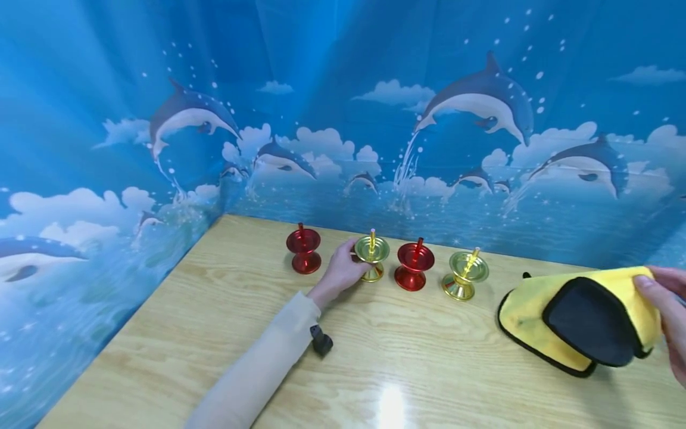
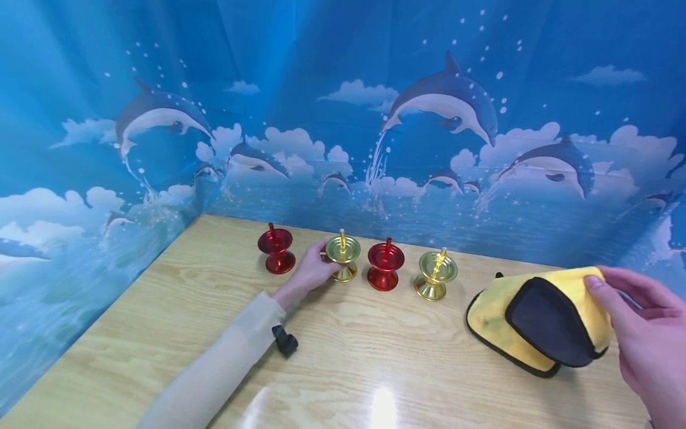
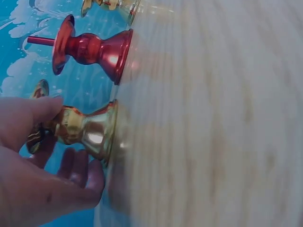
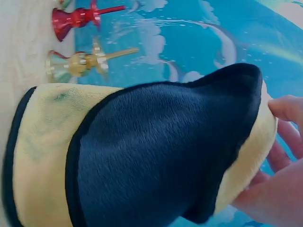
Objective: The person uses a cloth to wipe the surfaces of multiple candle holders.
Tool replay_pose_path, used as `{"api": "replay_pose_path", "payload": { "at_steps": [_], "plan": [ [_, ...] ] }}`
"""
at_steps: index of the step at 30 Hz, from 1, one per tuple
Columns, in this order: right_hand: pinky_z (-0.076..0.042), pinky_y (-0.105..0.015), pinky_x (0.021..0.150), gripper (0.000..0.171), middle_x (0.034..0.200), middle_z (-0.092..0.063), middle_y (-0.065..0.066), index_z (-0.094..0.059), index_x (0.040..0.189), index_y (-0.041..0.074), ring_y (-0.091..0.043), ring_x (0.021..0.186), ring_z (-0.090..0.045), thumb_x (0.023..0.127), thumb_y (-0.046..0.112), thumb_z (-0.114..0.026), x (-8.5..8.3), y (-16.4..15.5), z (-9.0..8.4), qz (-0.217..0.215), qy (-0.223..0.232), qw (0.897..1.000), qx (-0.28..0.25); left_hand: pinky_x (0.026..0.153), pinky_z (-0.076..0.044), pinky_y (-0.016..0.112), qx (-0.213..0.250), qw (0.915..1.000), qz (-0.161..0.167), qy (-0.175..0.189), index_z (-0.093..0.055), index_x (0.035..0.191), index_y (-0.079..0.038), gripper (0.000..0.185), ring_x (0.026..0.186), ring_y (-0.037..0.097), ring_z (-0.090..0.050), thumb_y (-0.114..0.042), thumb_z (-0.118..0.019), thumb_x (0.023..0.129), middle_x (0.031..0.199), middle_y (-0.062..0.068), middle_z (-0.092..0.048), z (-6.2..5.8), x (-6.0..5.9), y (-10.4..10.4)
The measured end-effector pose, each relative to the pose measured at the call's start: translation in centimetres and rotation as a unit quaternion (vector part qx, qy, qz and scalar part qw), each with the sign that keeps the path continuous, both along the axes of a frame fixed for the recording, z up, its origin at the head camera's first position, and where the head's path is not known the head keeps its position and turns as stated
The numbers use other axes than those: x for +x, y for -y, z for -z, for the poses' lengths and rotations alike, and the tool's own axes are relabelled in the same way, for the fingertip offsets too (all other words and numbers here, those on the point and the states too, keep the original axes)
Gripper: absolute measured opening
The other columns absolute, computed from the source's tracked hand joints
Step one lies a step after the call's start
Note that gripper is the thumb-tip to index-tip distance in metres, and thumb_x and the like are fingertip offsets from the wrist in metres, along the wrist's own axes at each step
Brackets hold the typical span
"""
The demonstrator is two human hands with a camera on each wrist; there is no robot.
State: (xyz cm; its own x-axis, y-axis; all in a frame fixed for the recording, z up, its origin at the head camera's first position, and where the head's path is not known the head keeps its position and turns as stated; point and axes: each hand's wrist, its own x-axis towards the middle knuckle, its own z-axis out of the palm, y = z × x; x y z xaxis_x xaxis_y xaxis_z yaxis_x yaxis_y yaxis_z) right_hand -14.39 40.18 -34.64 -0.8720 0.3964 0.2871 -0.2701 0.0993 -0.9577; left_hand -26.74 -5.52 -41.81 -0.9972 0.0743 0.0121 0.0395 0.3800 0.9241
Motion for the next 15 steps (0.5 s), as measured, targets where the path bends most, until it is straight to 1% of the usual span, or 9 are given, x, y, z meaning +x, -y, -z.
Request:
{"api": "replay_pose_path", "payload": {
  "at_steps": [2, 4, 6, 7, 8, 9, 11, 13, 15],
  "plan": [
    [-0.051, -0.005, 0.061, 0.034, 0.096, -0.071, 0.018, -0.073, 0.108, 0.022, 0.01, 0.079, -0.068, 0.098, -0.006, -0.057, 0.4, 2.0, -0.2, 0.0, -0.024, 1.0, 0.0, 0.102, -0.053, 0.044, -0.001, 0.9999, 0.016, 0.001, -0.059, 0.134, -0.006, 0.053, 0.114, 0.03, -0.065, -0.012, -0.08, 0.086, 0.127, 0.015, -0.064, 0.1, 0.0, 0.3],
    [-0.053, -0.008, 0.061, 0.036, 0.097, -0.073, 0.014, -0.075, 0.115, 0.016, 0.008, 0.081, -0.071, 0.097, -0.01, -0.057, 0.6, 2.9, 0.0, -0.035, -0.044, 0.998, 0.005, 0.102, -0.053, 0.045, 0.003, 0.9995, 0.03, 0.01, -0.056, 0.135, -0.006, 0.055, 0.116, 0.032, -0.064, -0.013, -0.08, 0.086, 0.128, 0.016, -0.063, 0.0, 0.4, 0.7],
    [-0.054, -0.008, 0.063, 0.038, 0.102, -0.07, 0.017, -0.072, 0.125, 0.012, 0.01, 0.086, -0.07, 0.098, -0.009, -0.055, 0.7, 3.4, 0.4, -0.052, -0.032, 0.996, 0.072, 0.103, -0.053, 0.046, 0.005, 0.999, 0.037, 0.025, -0.054, 0.137, -0.005, 0.056, 0.119, 0.033, -0.063, -0.016, -0.078, 0.088, 0.13, 0.017, -0.062, -0.1, 0.9, 1.3],
    [-0.053, -0.007, 0.064, 0.038, 0.106, -0.067, 0.021, -0.07, 0.129, 0.011, 0.013, 0.087, -0.068, 0.1, -0.006, -0.055, 0.7, 3.6, 0.6, -0.053, -0.016, 0.991, 0.122, 0.103, -0.052, 0.047, 0.005, 0.9987, 0.039, 0.034, -0.054, 0.137, -0.005, 0.056, 0.121, 0.034, -0.062, -0.017, -0.078, 0.089, 0.13, 0.017, -0.061, -0.2, 1.3, 1.7],
    [-0.053, -0.006, 0.065, 0.036, 0.109, -0.064, 0.024, -0.068, 0.132, 0.011, 0.017, 0.089, -0.066, 0.101, -0.003, -0.055, 0.8, 3.7, 0.8, -0.051, 0.004, 0.983, 0.177, 0.103, -0.052, 0.047, 0.001, 0.9984, 0.04, 0.04, -0.054, 0.137, -0.005, 0.055, 0.121, 0.035, -0.062, -0.019, -0.077, 0.09, 0.131, 0.017, -0.061, -0.3, 1.6, 2.1],
    [-0.053, -0.006, 0.065, 0.035, 0.11, -0.06, 0.028, -0.067, 0.133, 0.012, 0.019, 0.09, -0.063, 0.102, 0.001, -0.055, 0.9, 3.8, 1.0, -0.051, 0.022, 0.972, 0.229, 0.103, -0.052, 0.048, -0.005, 0.9981, 0.04, 0.046, -0.054, 0.137, -0.005, 0.054, 0.122, 0.035, -0.062, -0.02, -0.076, 0.09, 0.131, 0.017, -0.061, -0.4, 2.0, 2.6],
    [-0.053, -0.008, 0.064, 0.03, 0.111, -0.057, 0.033, -0.067, 0.131, 0.011, 0.02, 0.088, -0.061, 0.103, 0.006, -0.056, 1.0, 4.0, 1.2, -0.055, 0.049, 0.952, 0.296, 0.103, -0.053, 0.047, -0.024, 0.9977, 0.042, 0.048, -0.058, 0.134, -0.006, 0.048, 0.12, 0.033, -0.064, -0.022, -0.074, 0.092, 0.128, 0.016, -0.064, -0.4, 2.7, 3.7],
    [-0.053, -0.009, 0.063, 0.024, 0.11, -0.057, 0.034, -0.068, 0.125, 0.01, 0.018, 0.085, -0.061, 0.103, 0.009, -0.058, 1.1, 4.1, 1.4, -0.065, 0.064, 0.942, 0.323, 0.098, -0.055, 0.042, -0.046, 0.9973, 0.036, 0.043, -0.064, 0.127, -0.007, 0.038, 0.114, 0.029, -0.066, -0.023, -0.073, 0.094, 0.121, 0.013, -0.068, -0.6, 3.2, 4.8],
    [-0.054, -0.012, 0.063, 0.02, 0.106, -0.059, 0.034, -0.068, 0.121, 0.01, 0.013, 0.083, -0.062, 0.102, 0.01, -0.061, 1.2, 4.3, 1.5, -0.077, 0.076, 0.939, 0.327, 0.09, -0.056, 0.037, -0.062, 0.9968, 0.029, 0.042, -0.068, 0.12, -0.007, 0.03, 0.104, 0.024, -0.068, -0.023, -0.071, 0.095, 0.112, 0.011, -0.07, -0.8, 3.7, 6.0]
  ]
}}
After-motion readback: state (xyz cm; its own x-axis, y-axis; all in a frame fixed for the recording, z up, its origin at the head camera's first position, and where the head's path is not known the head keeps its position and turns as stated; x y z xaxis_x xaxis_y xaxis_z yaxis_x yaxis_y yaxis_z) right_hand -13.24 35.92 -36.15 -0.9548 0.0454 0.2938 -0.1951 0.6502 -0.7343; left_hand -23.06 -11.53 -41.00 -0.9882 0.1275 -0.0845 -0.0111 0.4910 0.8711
